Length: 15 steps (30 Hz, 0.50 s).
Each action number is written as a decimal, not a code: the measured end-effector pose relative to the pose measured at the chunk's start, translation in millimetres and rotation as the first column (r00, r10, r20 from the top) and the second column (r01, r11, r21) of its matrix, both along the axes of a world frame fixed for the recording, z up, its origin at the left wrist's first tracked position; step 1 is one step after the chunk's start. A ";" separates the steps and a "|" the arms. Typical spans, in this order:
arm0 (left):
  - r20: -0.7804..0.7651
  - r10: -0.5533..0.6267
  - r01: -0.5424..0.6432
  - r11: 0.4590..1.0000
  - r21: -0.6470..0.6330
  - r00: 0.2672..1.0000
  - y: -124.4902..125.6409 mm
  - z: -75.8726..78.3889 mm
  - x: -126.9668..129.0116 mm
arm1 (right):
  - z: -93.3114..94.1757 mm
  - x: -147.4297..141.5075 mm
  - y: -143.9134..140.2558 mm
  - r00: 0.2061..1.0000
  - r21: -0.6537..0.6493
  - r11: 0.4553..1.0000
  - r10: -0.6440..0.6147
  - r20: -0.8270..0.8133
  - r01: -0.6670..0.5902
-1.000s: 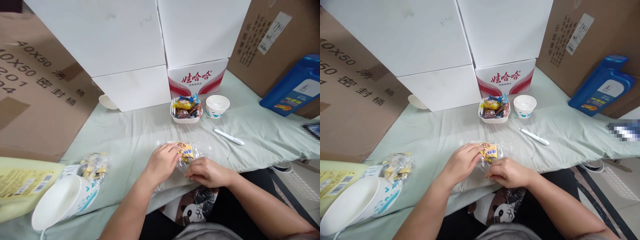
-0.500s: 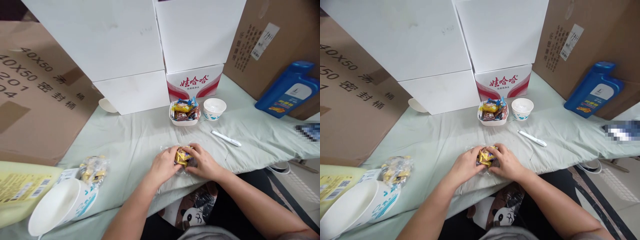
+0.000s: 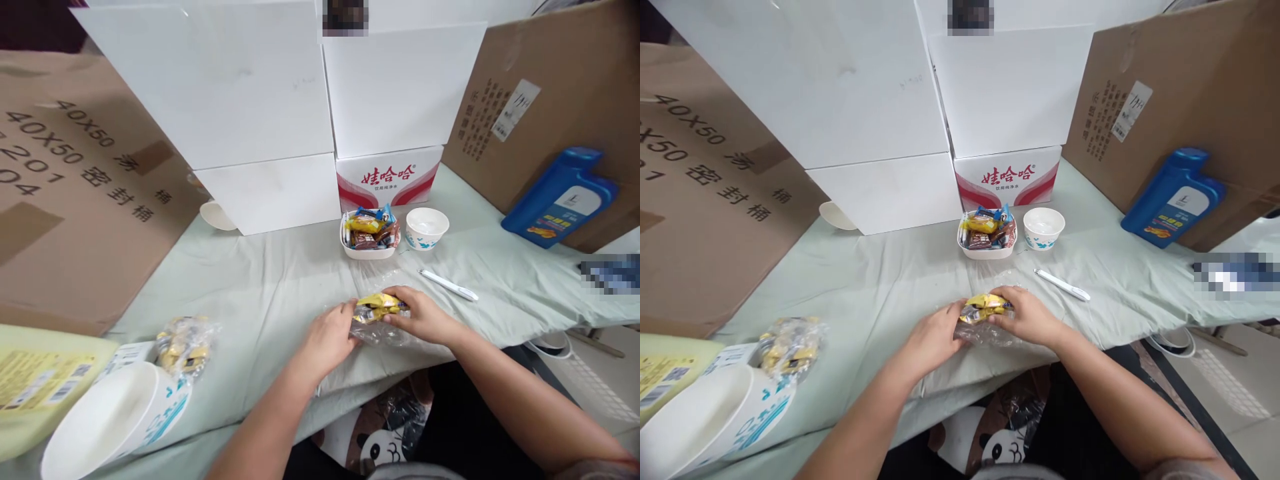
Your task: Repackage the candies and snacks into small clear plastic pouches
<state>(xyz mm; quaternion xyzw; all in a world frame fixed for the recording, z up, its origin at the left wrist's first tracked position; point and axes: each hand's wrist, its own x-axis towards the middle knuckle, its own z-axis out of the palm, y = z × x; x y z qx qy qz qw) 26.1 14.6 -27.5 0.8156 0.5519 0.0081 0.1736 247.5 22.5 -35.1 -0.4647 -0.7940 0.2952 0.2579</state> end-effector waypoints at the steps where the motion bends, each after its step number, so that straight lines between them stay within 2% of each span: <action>1: -0.009 -0.005 0.005 1.000 0.011 1.000 -0.6 0.3 1.1 | 1.9 -0.3 1.8 1.000 -0.023 1.000 -0.006 0.011 0.006; 6: -0.054 -0.018 0.022 0.996 0.087 0.998 -3.3 1.4 8.8 | 6.2 -9.3 6.2 0.985 0.013 1.000 0.013 0.170 -0.016; 8: -0.067 0.008 0.000 0.993 0.115 0.998 -3.1 1.7 8.4 | 11.6 -7.9 11.1 0.984 -0.015 1.000 0.008 0.180 -0.005; 10: -0.098 0.022 -0.011 0.994 0.106 0.995 -2.1 1.4 5.4 | 21.9 -2.2 20.9 0.992 -0.055 0.998 -0.015 0.123 0.022; 13: -0.123 -0.049 0.059 0.995 0.078 0.991 -1.1 -0.4 1.2 | 45.6 5.0 43.5 0.987 -0.016 0.986 -0.164 -0.001 0.164; 15: -0.118 -0.103 0.113 0.990 0.084 0.988 -1.0 -2.4 1.0 | 62.3 2.0 61.5 0.957 0.114 0.951 -0.288 -0.003 0.287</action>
